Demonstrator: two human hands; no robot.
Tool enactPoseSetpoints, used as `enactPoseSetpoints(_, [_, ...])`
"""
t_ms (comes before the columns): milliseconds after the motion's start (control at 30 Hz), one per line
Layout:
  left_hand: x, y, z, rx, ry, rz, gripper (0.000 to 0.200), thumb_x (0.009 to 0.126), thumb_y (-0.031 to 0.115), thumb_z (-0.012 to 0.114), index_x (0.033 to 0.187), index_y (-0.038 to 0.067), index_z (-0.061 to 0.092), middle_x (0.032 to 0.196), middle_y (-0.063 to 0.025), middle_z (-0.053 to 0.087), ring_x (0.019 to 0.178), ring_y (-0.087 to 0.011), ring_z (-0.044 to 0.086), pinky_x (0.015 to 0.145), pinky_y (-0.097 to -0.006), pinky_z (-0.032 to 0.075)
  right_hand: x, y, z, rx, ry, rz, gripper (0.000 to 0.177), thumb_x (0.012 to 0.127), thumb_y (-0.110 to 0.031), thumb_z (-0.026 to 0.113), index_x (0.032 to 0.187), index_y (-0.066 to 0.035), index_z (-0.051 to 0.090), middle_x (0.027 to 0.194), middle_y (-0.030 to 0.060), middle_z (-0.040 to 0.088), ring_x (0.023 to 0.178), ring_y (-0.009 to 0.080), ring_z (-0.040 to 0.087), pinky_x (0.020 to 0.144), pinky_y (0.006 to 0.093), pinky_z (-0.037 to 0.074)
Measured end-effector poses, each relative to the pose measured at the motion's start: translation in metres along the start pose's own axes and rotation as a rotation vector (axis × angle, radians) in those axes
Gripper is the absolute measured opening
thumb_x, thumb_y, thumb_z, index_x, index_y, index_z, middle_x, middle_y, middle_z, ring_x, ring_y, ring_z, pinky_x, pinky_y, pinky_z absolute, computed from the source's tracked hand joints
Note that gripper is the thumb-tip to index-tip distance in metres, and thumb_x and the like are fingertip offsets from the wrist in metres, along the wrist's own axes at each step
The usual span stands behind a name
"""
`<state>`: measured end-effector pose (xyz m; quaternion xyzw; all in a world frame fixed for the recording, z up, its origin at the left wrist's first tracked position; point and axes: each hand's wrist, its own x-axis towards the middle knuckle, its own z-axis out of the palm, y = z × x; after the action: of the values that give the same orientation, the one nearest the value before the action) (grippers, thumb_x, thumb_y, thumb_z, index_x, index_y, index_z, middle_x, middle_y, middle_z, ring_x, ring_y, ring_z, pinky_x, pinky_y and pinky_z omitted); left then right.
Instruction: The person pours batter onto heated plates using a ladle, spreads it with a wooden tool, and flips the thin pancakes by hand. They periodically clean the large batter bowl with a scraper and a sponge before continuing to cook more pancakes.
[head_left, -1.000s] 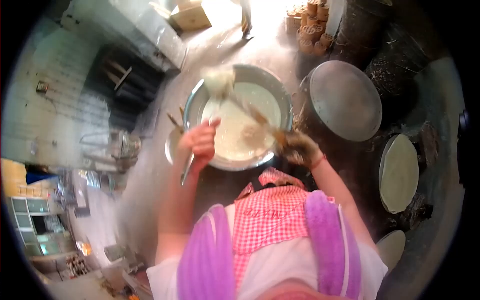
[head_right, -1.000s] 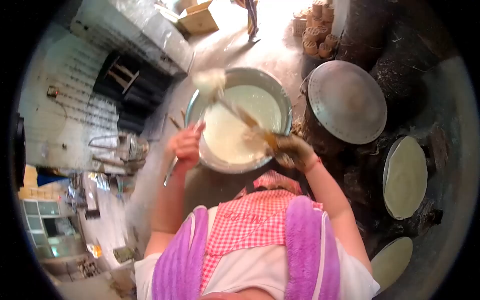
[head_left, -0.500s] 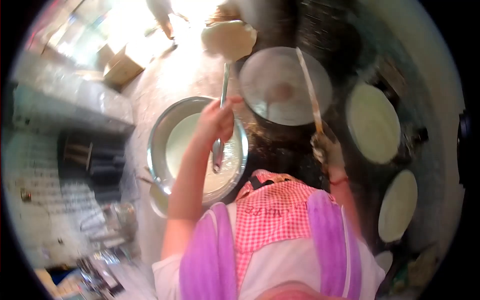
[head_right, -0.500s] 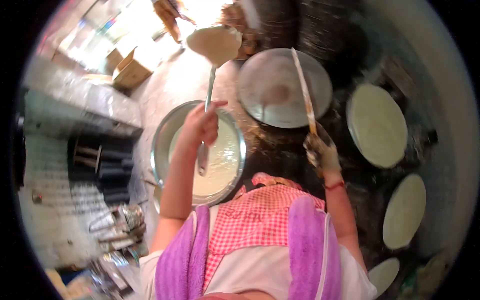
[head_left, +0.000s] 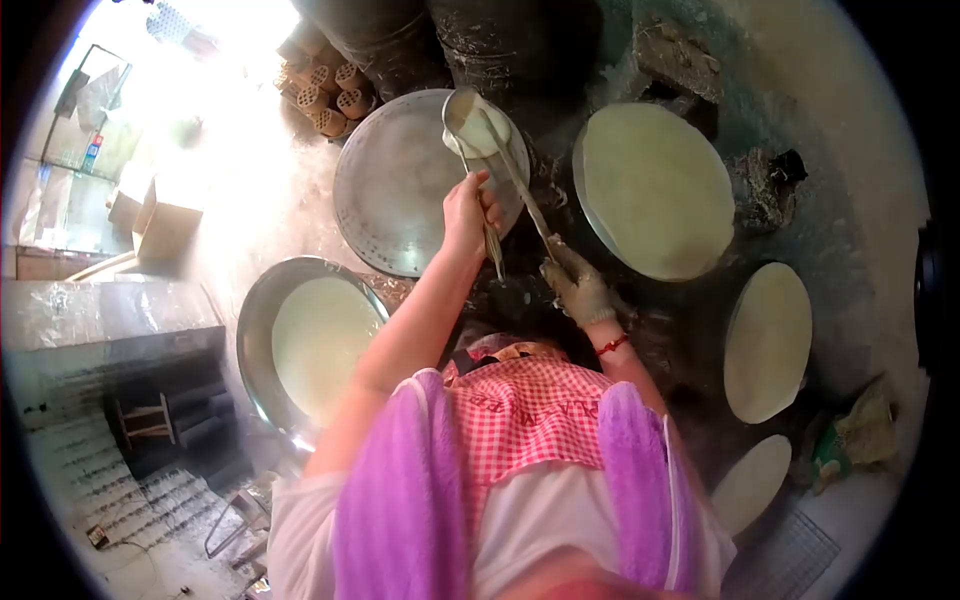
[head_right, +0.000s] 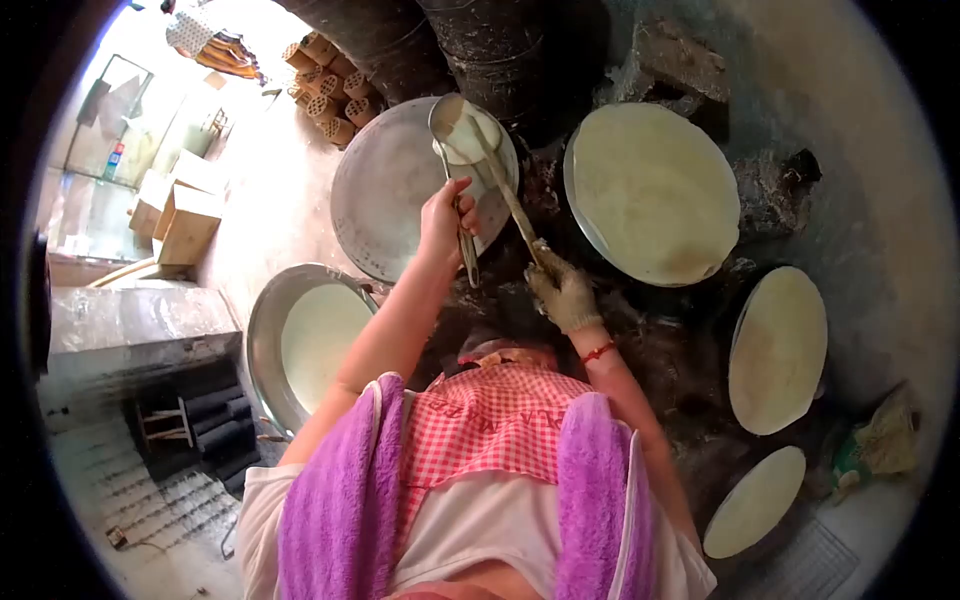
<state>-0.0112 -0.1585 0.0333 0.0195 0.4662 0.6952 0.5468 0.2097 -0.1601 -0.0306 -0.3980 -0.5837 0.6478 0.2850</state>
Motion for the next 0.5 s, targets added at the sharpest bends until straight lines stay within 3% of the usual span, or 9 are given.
enactPoseSetpoints(67, [0.008, 0.001, -0.003, 0.042, 0.039, 0.08, 0.026, 0.095, 0.025, 0.054, 0.107, 0.002, 0.056, 0.064, -0.0006, 0.045, 0.05, -0.0117, 0.042, 0.044, -0.027, 0.034, 0.003, 0.0, -0.003, -0.148, 0.038, -0.005, 0.04, 0.091, -0.017, 0.058, 0.129, -0.007, 0.055, 0.104, 0.0071, 0.068, 0.08, 0.0135, 0.064, 0.067, 0.0268, 0.051])
enactPoseSetpoints(100, [0.015, -0.001, -0.013, 0.045, 0.038, 0.079, 0.026, 0.095, 0.025, 0.054, 0.107, 0.002, 0.056, 0.064, -0.0006, 0.045, 0.05, -0.0117, 0.042, 0.044, -0.027, 0.034, 0.002, 0.003, -0.003, -0.357, 0.069, -0.031, 0.04, 0.09, -0.019, 0.059, 0.128, -0.007, 0.055, 0.107, 0.0107, 0.067, 0.086, 0.0201, 0.065, 0.073, 0.0305, 0.051])
enactPoseSetpoints(167, [0.036, -0.004, -0.038, 0.168, 0.15, 0.271, 0.02, 0.093, 0.02, 0.058, 0.103, 0.003, 0.061, 0.066, 0.0016, 0.05, 0.053, -0.0088, 0.044, 0.047, -0.0235, 0.036, 0.006, 0.003, 0.0, -0.573, 0.089, -0.054, 0.041, 0.089, -0.022, 0.06, 0.127, -0.007, 0.056, 0.11, 0.0143, 0.066, 0.092, 0.0267, 0.067, 0.079, 0.0343, 0.051])
enactPoseSetpoints(233, [0.059, -0.011, -0.077, 0.175, 0.187, 0.384, 0.017, 0.091, 0.021, 0.062, 0.103, 0.009, 0.06, 0.065, 0.0012, 0.049, 0.051, -0.0091, 0.045, 0.044, -0.0232, 0.037, 0.039, -0.003, 0.018, -0.467, 0.054, 0.037, 0.043, 0.088, -0.026, 0.061, 0.127, -0.008, 0.056, 0.114, 0.0169, 0.063, 0.103, 0.0355, 0.061, 0.084, 0.0393, 0.049])
enactPoseSetpoints(300, [0.054, -0.003, -0.1, 0.102, 0.28, 0.601, 0.018, 0.09, 0.019, 0.063, 0.104, 0.008, 0.061, 0.064, 0.0027, 0.049, 0.049, -0.0076, 0.043, 0.043, -0.0228, 0.036, 0.064, -0.034, 0.029, -0.384, -0.038, 0.256, 0.038, 0.089, -0.024, 0.06, 0.125, -0.012, 0.058, 0.086, 0.0118, 0.068, 0.059, 0.0201, 0.063, 0.057, 0.0333, 0.05])
enactPoseSetpoints(367, [-0.007, 0.029, -0.139, 0.035, 0.415, 0.513, 0.029, 0.091, 0.015, 0.06, 0.118, 0.006, 0.057, 0.071, 0.0045, 0.05, 0.062, -0.0049, 0.044, 0.049, -0.0194, 0.034, 0.091, -0.02, 0.025, -0.102, -0.036, 0.163, 0.036, 0.089, -0.02, 0.059, 0.125, -0.015, 0.06, 0.074, 0.0018, 0.062, 0.047, 0.0084, 0.05, 0.044, 0.0259, 0.043])
enactPoseSetpoints(433, [-0.075, 0.059, -0.176, 0.033, 0.369, 0.481, 0.042, 0.096, 0.021, 0.048, 0.134, 0.003, 0.045, 0.062, 0.0083, 0.031, 0.05, -0.0029, 0.032, 0.043, -0.0179, 0.027, 0.078, -0.045, 0.005, -0.067, 0.028, 0.256, 0.036, 0.089, -0.016, 0.061, 0.125, -0.016, 0.06, 0.072, -0.0038, 0.059, 0.049, 0.0055, 0.048, 0.043, 0.0222, 0.04])
enactPoseSetpoints(467, [-0.106, 0.06, -0.217, 0.106, 0.323, 0.468, 0.042, 0.098, 0.019, 0.042, 0.137, 0.003, 0.042, 0.06, 0.0086, 0.027, 0.047, -0.0021, 0.028, 0.042, -0.0175, 0.025, 0.066, -0.034, -0.002, 0.059, 0.074, 0.131, 0.037, 0.088, -0.017, 0.062, 0.125, -0.015, 0.059, 0.07, -0.005, 0.055, 0.05, 0.0048, 0.046, 0.042, 0.0217, 0.038])
enactPoseSetpoints(500, [-0.137, 0.066, -0.232, 0.062, 0.395, 0.45, 0.04, 0.099, 0.017, 0.039, 0.136, 0.003, 0.042, 0.06, 0.0082, 0.026, 0.048, -0.0017, 0.028, 0.042, -0.0172, 0.024, 0.065, -0.023, -0.009, 0.056, 0.085, 0.145, 0.037, 0.088, -0.018, 0.062, 0.125, -0.014, 0.059, 0.071, -0.004, 0.057, 0.051, 0.0043, 0.047, 0.042, 0.0221, 0.039])
